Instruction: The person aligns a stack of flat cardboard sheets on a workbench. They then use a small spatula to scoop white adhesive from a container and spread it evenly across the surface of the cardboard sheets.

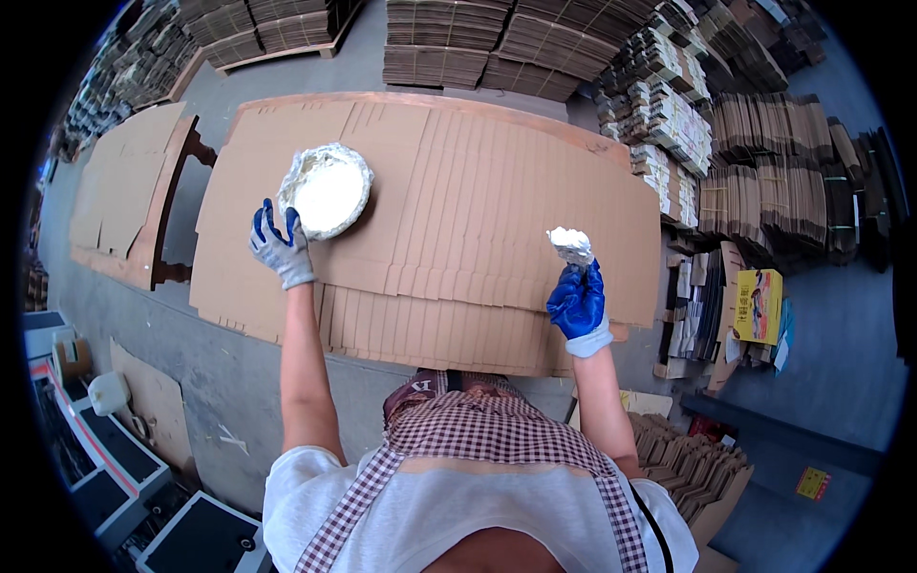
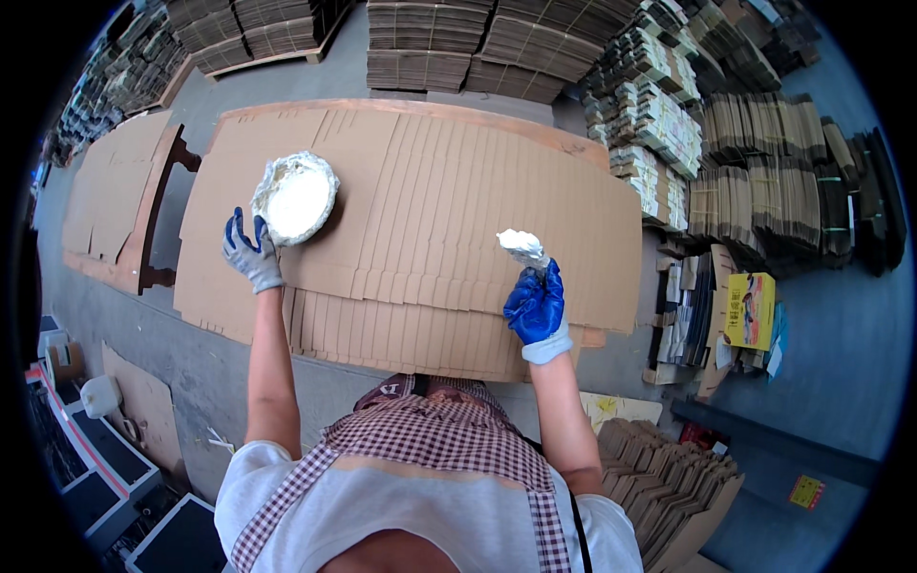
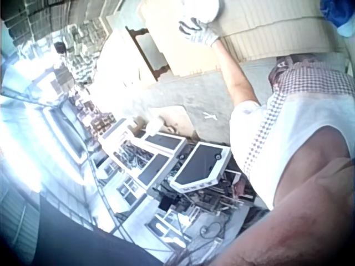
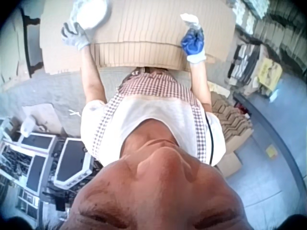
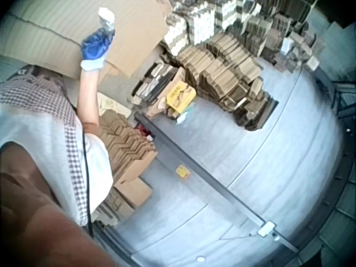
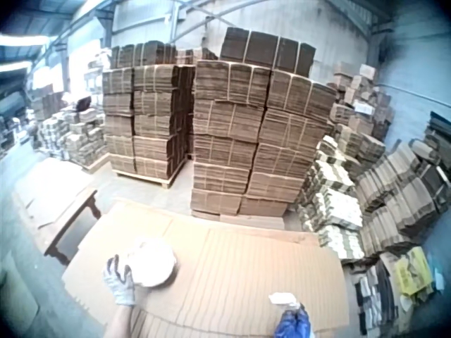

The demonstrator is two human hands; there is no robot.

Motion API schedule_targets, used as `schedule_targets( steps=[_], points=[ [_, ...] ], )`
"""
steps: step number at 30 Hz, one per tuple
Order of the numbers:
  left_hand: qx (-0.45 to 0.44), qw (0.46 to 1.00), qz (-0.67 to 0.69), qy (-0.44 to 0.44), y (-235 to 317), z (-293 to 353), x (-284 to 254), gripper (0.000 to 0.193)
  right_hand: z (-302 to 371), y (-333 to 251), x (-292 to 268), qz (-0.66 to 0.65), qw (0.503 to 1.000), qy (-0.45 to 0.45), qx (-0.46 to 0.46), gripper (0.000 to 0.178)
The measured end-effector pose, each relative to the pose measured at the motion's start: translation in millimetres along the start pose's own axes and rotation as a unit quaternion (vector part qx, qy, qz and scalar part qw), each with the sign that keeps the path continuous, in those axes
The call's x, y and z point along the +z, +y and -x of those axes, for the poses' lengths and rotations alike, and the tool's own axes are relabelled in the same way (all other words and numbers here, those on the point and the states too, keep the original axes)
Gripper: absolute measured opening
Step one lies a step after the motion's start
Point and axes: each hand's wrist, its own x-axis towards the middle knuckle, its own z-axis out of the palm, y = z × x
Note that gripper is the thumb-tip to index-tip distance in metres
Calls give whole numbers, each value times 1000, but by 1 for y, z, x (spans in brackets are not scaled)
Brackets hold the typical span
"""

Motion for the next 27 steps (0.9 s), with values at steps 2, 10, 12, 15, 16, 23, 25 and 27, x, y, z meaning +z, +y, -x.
schedule_targets(
  steps=[2, 10, 12, 15, 16, 23, 25, 27],
  points=[
    [71, 993, 87, 32, 36, -7, -13, 47, -3, -6, -10, 40, 999, -25, -5, 27],
    [70, 934, 182, -298, 136, 55, 44, 41, -54, 6, 4, 158, 984, -79, 24, 30],
    [29, 952, 160, -260, 134, 74, 63, 38, -74, 16, 10, 210, 976, -39, -40, 28],
    [-14, 954, 182, -238, 128, 94, 79, 34, -124, 28, 19, 234, 968, -7, -87, 24],
    [-11, 954, 179, -242, 127, 95, 78, 31, -135, 40, 34, 271, 956, 9, -113, 24],
    [-42, 944, 221, -242, 120, 96, 81, 28, -229, 105, 89, 388, 895, -34, -217, 23],
    [-52, 943, 235, -230, 125, 96, 81, 28, -247, 113, 89, 449, 857, -30, -251, 23],
    [-63, 936, 246, -243, 123, 93, 82, 28, -254, 117, 90, 553, 781, -2, -289, 27]
  ],
)
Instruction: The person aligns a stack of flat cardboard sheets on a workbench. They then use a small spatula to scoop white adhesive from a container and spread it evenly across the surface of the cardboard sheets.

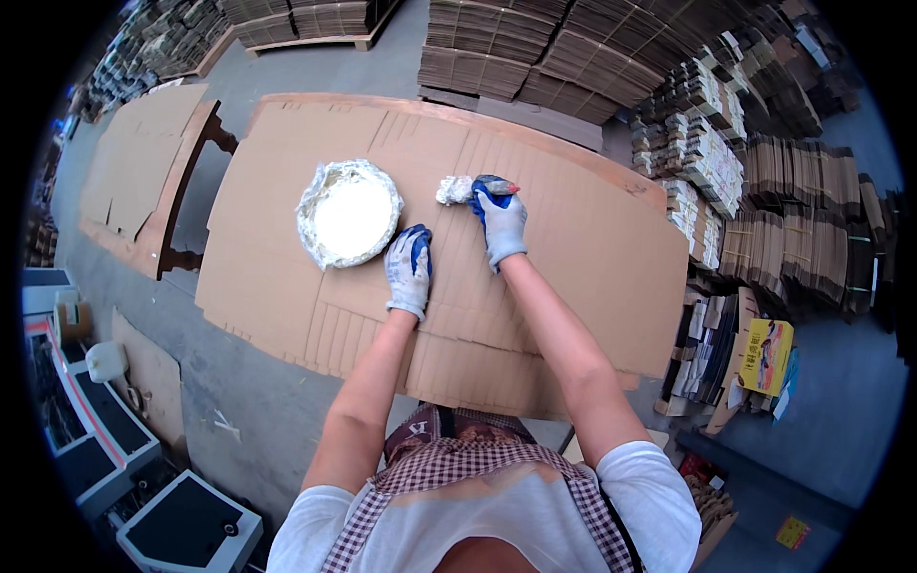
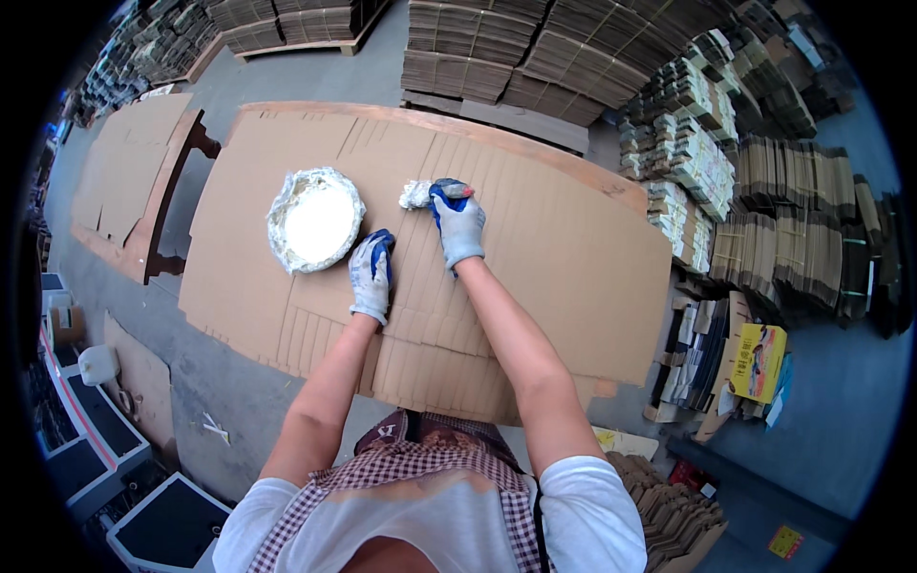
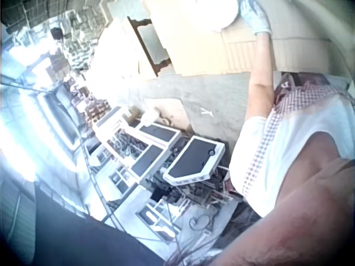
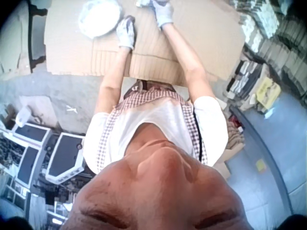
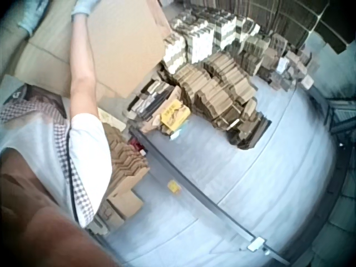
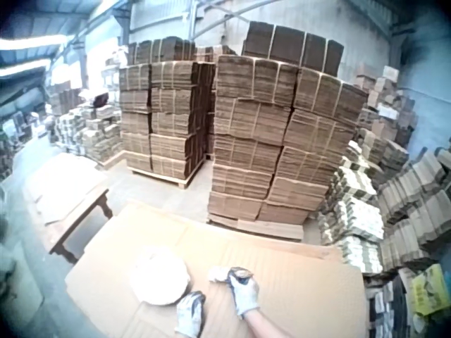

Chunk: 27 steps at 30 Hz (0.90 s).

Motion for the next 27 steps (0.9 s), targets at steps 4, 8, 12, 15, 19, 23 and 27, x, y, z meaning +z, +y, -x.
schedule_targets(
  steps=[4, 8, 12, 15, 19, 23, 27],
  points=[
    [-35, 999, 38, 16, -6, 4, -4, 31, 23, -38, -3, 189, 981, 32, -36, 34],
    [-64, 989, 126, 37, 4, -4, -10, 35, 53, -35, -13, 130, 989, -1, -77, 34],
    [-107, 969, 219, 44, 11, -7, -11, 38, 77, -6, -18, 214, 974, -54, -58, 39],
    [-113, 969, 215, 41, 4, -3, -17, 39, 97, -28, -19, 159, 984, -81, -22, 41],
    [-154, 930, 330, 42, -6, -2, 3, 40, 113, 2, -33, 202, 973, -84, -77, 43],
    [-127, 955, 267, 32, -15, 0, 6, 40, 115, 6, -106, 202, 978, -6, -44, 44],
    [-142, 948, 282, 33, -25, 3, 6, 40, 117, 8, -245, 294, 940, 164, 58, 49]
  ],
)
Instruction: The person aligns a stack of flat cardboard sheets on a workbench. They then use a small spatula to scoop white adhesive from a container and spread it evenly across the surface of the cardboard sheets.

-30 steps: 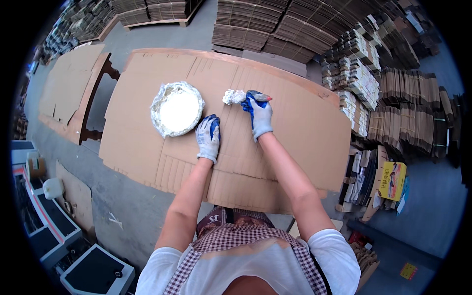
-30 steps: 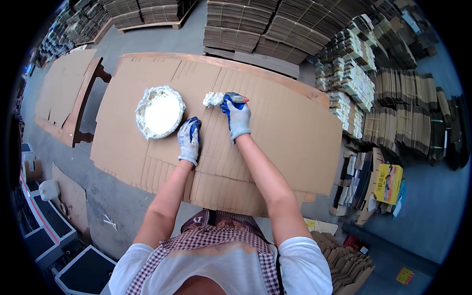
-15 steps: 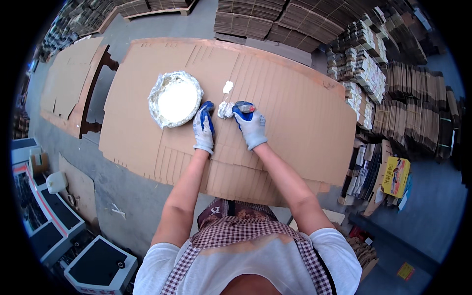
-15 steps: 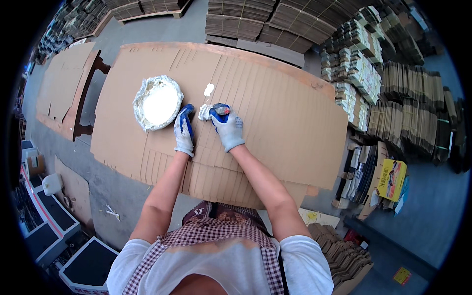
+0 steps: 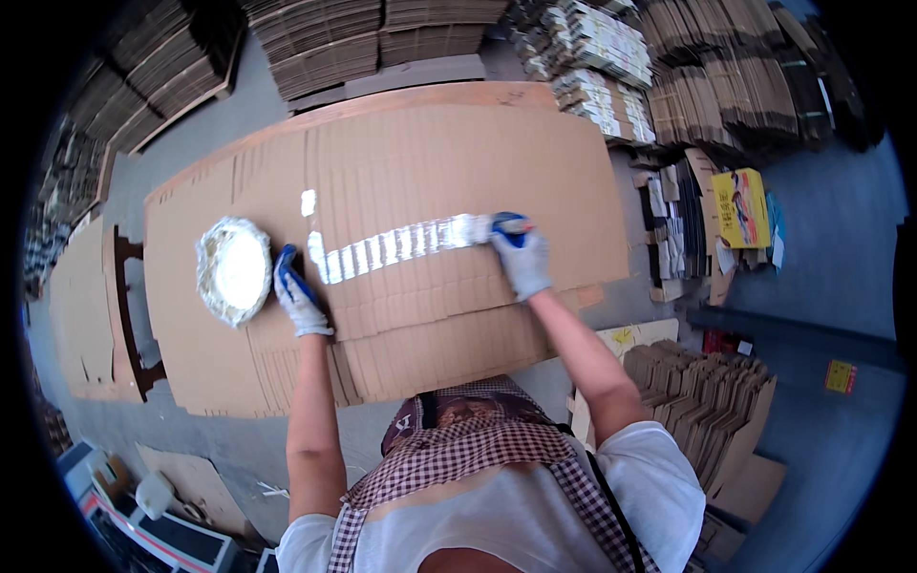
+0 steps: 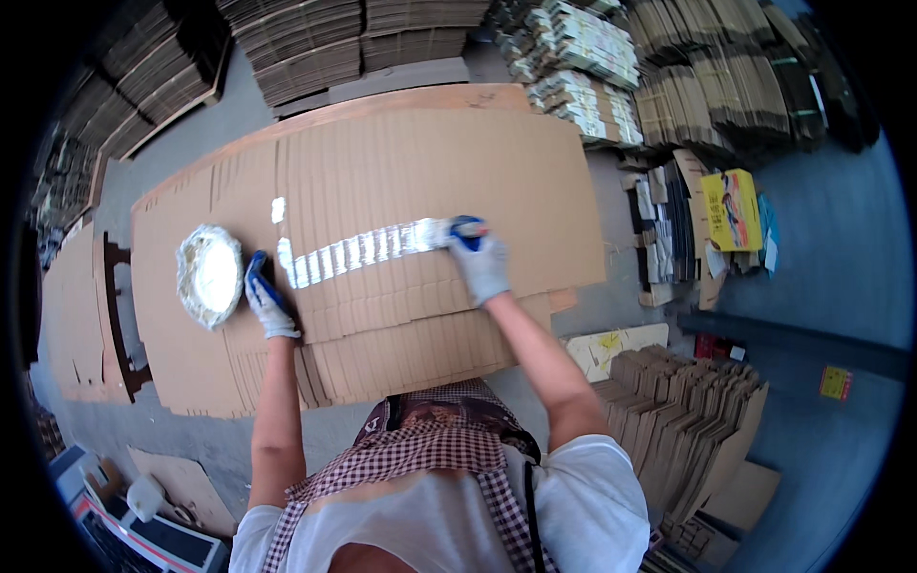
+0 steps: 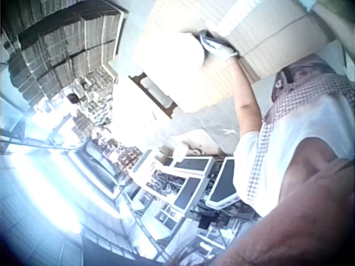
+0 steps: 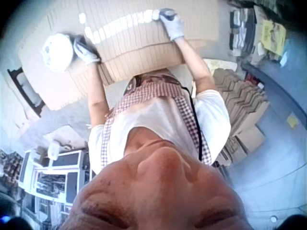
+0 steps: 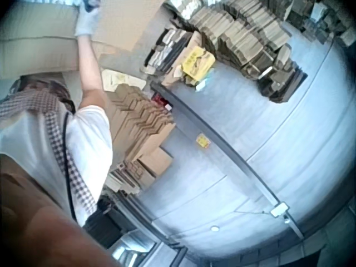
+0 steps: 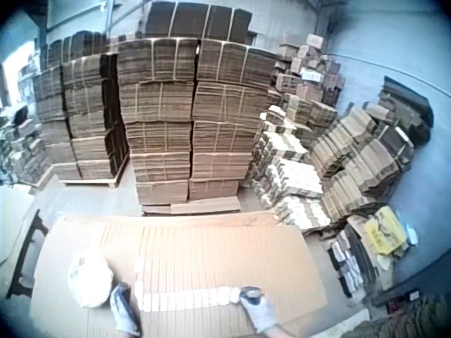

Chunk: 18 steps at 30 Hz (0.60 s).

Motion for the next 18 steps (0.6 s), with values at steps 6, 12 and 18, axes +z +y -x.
schedule_targets(
  steps=[6, 12, 18],
  points=[
    [23, 998, -50, -31, 6, 0, -1, 43, -69, 166, -175, 109, 975, 178, 73, 40],
    [263, 916, -297, -64, 71, 32, 41, 45, -77, 116, -188, 55, 972, 217, 75, 36],
    [351, 622, -340, -612, 118, 152, 216, 67, -70, 38, -47, -116, 985, -25, -126, 46]
  ],
)
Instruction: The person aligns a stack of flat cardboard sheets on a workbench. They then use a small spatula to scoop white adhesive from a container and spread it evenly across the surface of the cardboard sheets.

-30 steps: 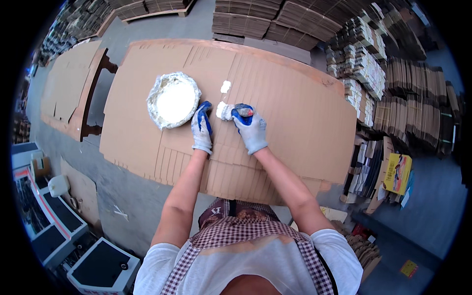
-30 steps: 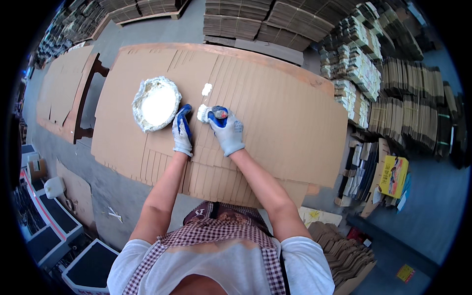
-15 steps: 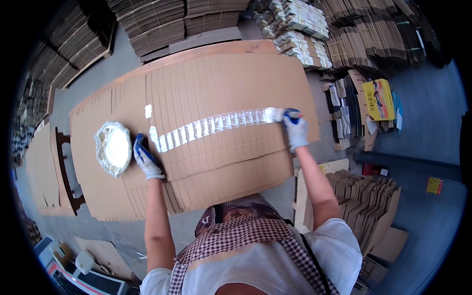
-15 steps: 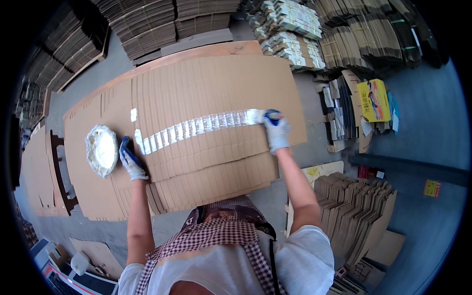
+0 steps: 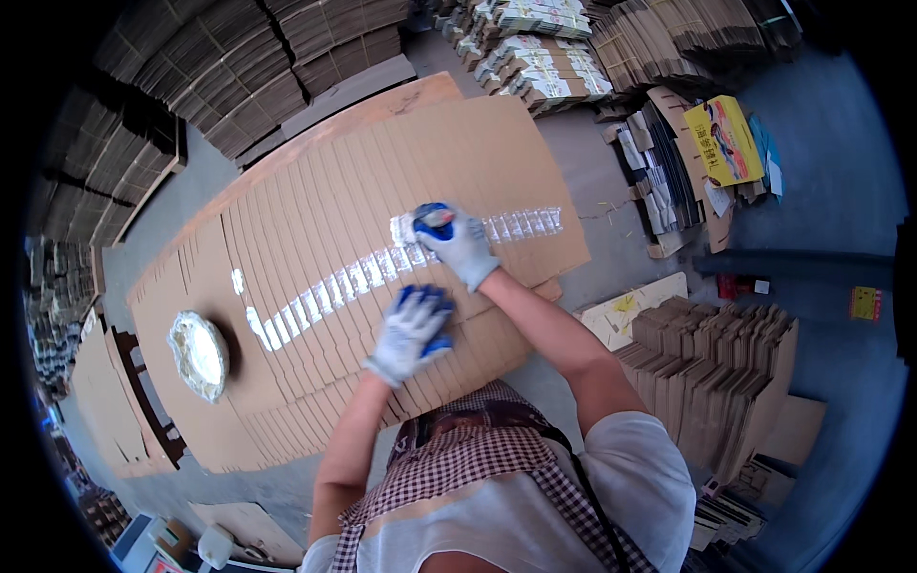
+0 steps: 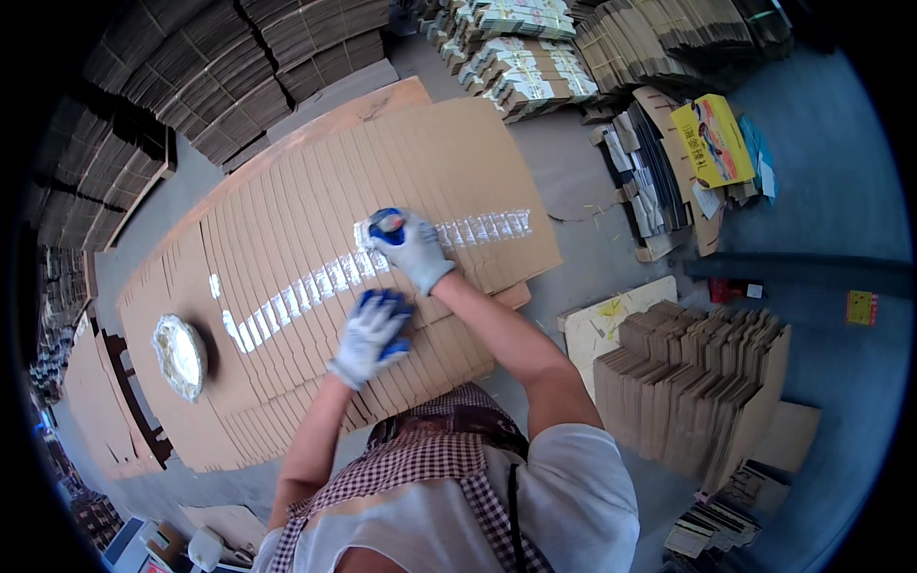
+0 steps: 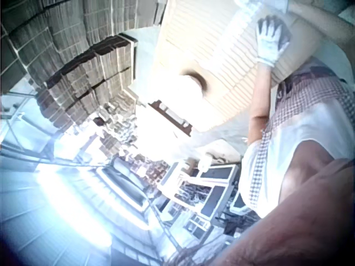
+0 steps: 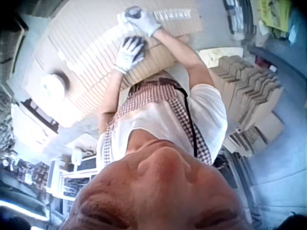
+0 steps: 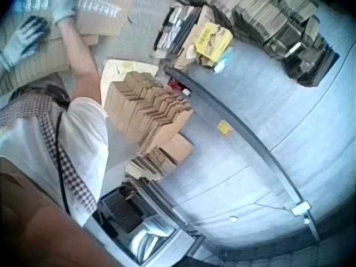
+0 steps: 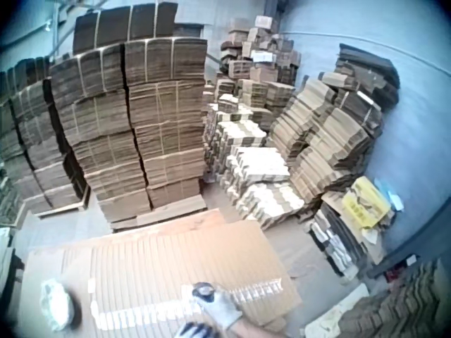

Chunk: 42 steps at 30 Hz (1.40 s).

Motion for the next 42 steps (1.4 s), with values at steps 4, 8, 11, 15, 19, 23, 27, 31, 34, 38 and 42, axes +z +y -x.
schedule_targets(
  steps=[4, 8, 11, 15, 19, 23, 27, 31, 34, 38, 42],
  points=[
    [-36, 999, 23, -1, 23, -50, 34, 69, -30, 43, -52, 116, 991, 16, 70, 46],
    [-38, 999, -8, -33, 26, -58, 43, 70, -44, 113, -195, 216, 962, 122, 112, 39],
    [-43, 998, -14, -38, 26, -57, 42, 70, -41, 127, -223, 276, 942, 170, 84, 37],
    [-52, 996, -38, -61, 27, -57, 42, 69, -15, 52, -127, 57, 995, 38, 75, 40],
    [-56, 995, -48, -71, 27, -60, 40, 70, -12, 61, -111, 143, 988, -16, 62, 39],
    [-56, 995, -36, -68, 27, -61, 43, 69, -36, 126, -208, 297, 945, 98, 90, 35],
    [-66, 993, -50, -80, 26, -59, 40, 71, -49, 51, -179, 121, 982, 108, 100, 39],
    [-57, 993, -47, -89, 26, -64, 40, 72, -54, 26, -44, 10, 999, -40, -34, 46],
    [-60, 992, -47, -100, 24, -62, 40, 74, -74, 45, -36, 71, 994, -80, -4, 44],
    [-72, 992, -42, -94, 24, -58, 39, 76, -100, 86, -143, 157, 984, 30, 79, 24],
    [-52, 995, -34, -76, 24, -66, 46, 77, -97, 167, -232, 192, 941, 262, 98, 24]
  ],
)
